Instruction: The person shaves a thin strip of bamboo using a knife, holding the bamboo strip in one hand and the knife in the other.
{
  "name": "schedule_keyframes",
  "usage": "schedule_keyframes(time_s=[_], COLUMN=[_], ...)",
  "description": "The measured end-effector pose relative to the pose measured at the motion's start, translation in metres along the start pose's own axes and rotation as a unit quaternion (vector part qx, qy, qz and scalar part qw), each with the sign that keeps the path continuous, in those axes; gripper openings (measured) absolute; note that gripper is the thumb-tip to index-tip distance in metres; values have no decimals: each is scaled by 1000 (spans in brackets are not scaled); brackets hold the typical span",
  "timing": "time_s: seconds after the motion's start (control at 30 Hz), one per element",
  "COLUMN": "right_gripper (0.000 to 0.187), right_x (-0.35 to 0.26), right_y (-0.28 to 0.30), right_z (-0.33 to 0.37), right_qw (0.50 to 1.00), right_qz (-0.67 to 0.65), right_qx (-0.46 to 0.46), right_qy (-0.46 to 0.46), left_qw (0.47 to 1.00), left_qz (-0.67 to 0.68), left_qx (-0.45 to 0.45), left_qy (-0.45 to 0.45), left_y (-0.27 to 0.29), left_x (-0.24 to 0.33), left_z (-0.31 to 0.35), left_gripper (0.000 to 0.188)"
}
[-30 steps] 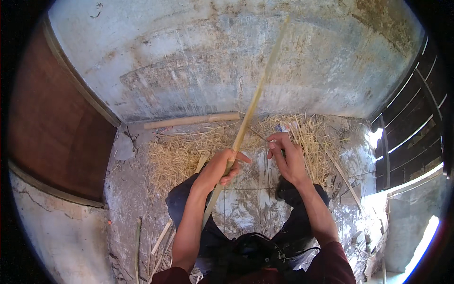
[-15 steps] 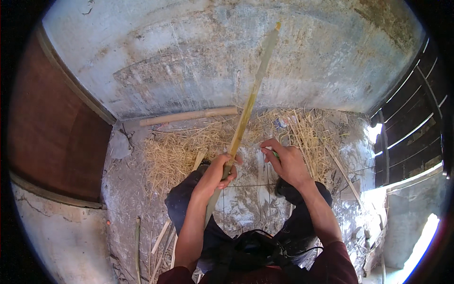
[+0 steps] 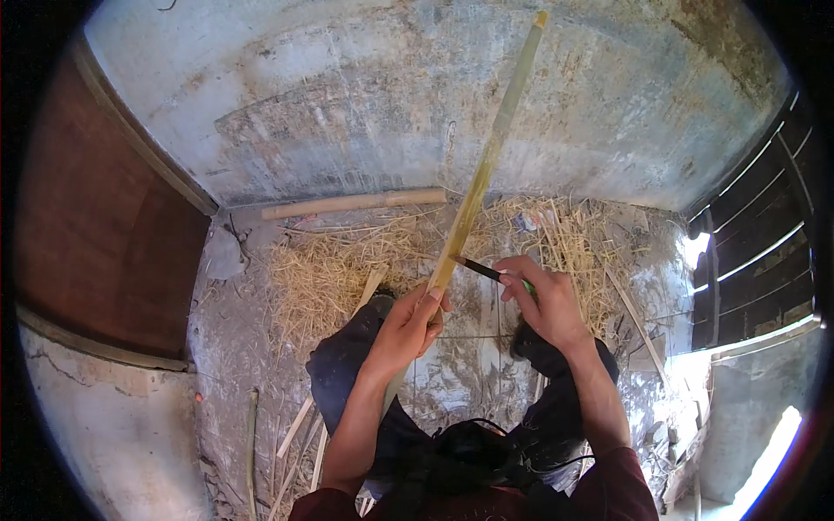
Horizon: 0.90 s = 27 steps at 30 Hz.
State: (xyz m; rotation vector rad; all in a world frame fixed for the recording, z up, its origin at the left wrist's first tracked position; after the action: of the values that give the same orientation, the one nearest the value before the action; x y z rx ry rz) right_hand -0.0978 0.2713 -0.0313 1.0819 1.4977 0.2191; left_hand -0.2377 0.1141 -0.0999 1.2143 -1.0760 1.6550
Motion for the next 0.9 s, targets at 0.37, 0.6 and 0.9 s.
schedule_keyframes(time_s=[0.37,0.6,0.9], right_gripper=[22,20,21], right_x=[4,-9,-17], right_y=[-4,-1,2], right_z=[3,0,-1], right_qw=[999,998,997], right_qz=[1,-4,7], right_qx=[-38,-34,-24], right_qy=[24,48,68], left_qw=[1000,1000,1000], left_qz=[-8,-1,-8], left_qx=[19,21,14], left_qy=[9,11,3], left_y=[4,6,7], left_x=[-4,-6,-4], left_z=[0,1,3], left_gripper=[41,41,42])
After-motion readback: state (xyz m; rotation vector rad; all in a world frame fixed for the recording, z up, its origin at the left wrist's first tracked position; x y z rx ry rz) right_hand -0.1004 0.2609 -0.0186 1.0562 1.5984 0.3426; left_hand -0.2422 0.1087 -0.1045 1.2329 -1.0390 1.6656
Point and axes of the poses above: each hand's wrist, its own z-axis away from the middle knuckle, its own y-axis out of the back of the hand, x = y × z, the point moved 7 cm from there along -z, towards the middle knuckle, and after that the axes turned 6 degrees about -x, right-handed, at the moved point
